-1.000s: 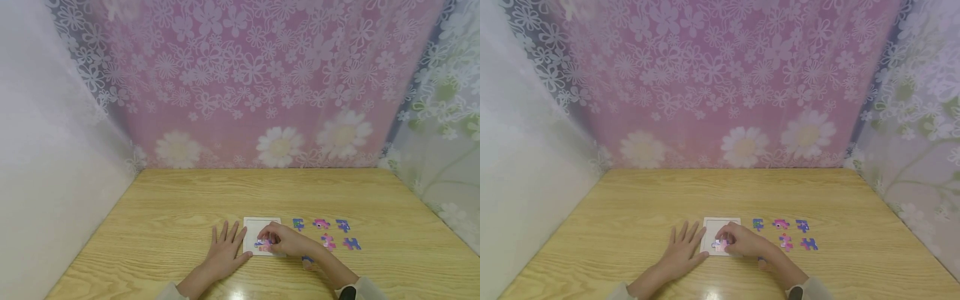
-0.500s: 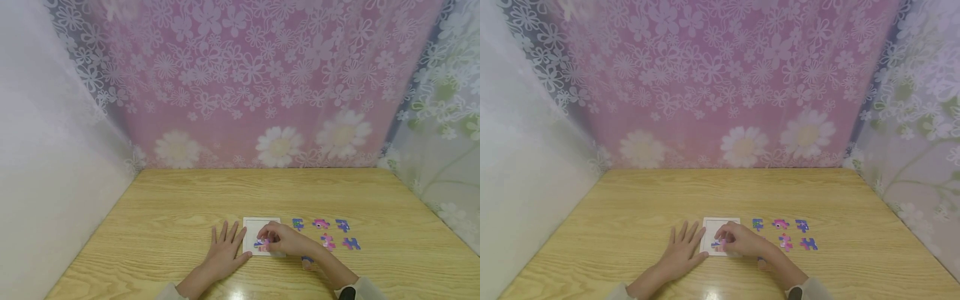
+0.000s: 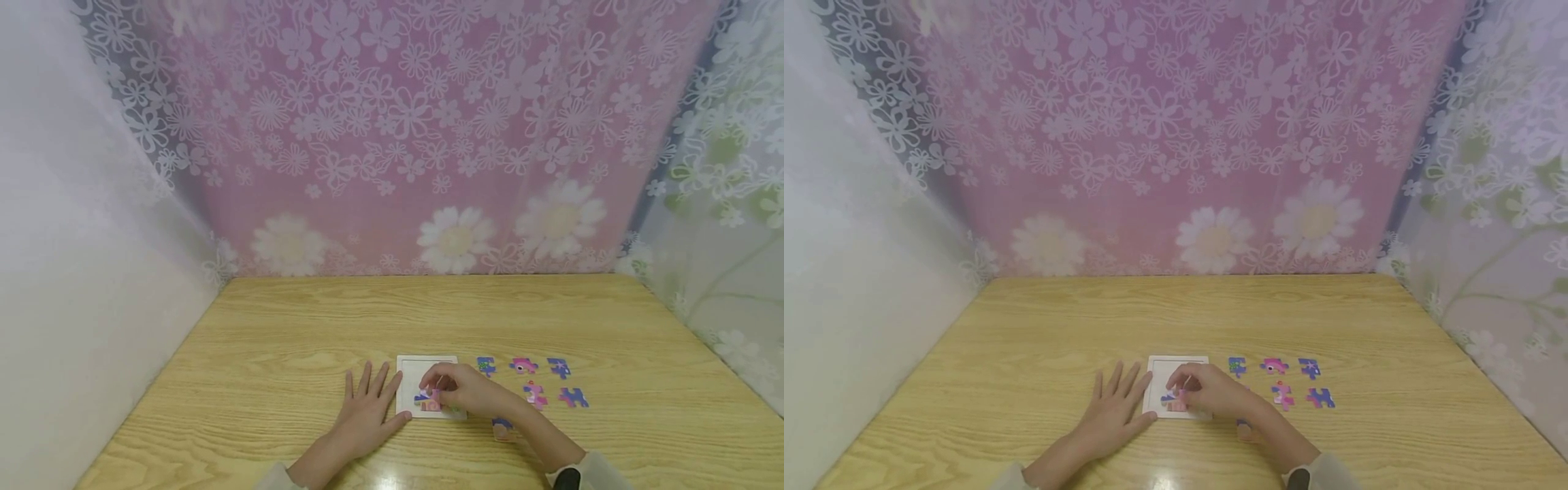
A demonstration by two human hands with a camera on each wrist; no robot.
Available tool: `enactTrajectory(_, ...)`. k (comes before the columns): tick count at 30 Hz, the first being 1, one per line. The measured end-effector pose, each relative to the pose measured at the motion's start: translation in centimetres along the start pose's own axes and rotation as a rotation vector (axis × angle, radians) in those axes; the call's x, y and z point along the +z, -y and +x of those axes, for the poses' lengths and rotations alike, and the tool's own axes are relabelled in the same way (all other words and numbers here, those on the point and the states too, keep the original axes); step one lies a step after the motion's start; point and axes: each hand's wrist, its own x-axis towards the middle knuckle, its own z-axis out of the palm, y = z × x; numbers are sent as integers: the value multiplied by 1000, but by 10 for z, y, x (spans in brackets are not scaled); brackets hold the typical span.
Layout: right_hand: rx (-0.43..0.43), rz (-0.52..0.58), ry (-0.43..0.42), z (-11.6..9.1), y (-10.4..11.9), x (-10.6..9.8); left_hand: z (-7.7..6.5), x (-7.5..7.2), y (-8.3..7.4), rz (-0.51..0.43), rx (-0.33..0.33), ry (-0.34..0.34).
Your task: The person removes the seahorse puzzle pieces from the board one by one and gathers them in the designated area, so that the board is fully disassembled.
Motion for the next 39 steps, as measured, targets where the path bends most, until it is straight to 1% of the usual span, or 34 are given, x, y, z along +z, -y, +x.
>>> enactTrajectory(9, -41, 12, -11, -7, 5, -9, 1, 0, -3, -29, 10, 8)
enactTrajectory(15, -49, 12, -18, -14, 5, -19, 1, 0, -3, -39, 16, 18)
enactTrajectory(19, -37, -21, -39, -24, 8, -27, 1, 1, -2, -40, 23, 13)
enactTrajectory(26, -68, -41, -58, -44, 9, -41, 0, 1, -1, -41, 27, 5)
enactTrajectory(32, -35, -81, -74, -59, 7, -51, -1, 2, 0, -39, 20, 11)
enactTrajectory(39, -98, -93, -101, -73, 4, -60, -1, 2, 1, -43, 25, 9)
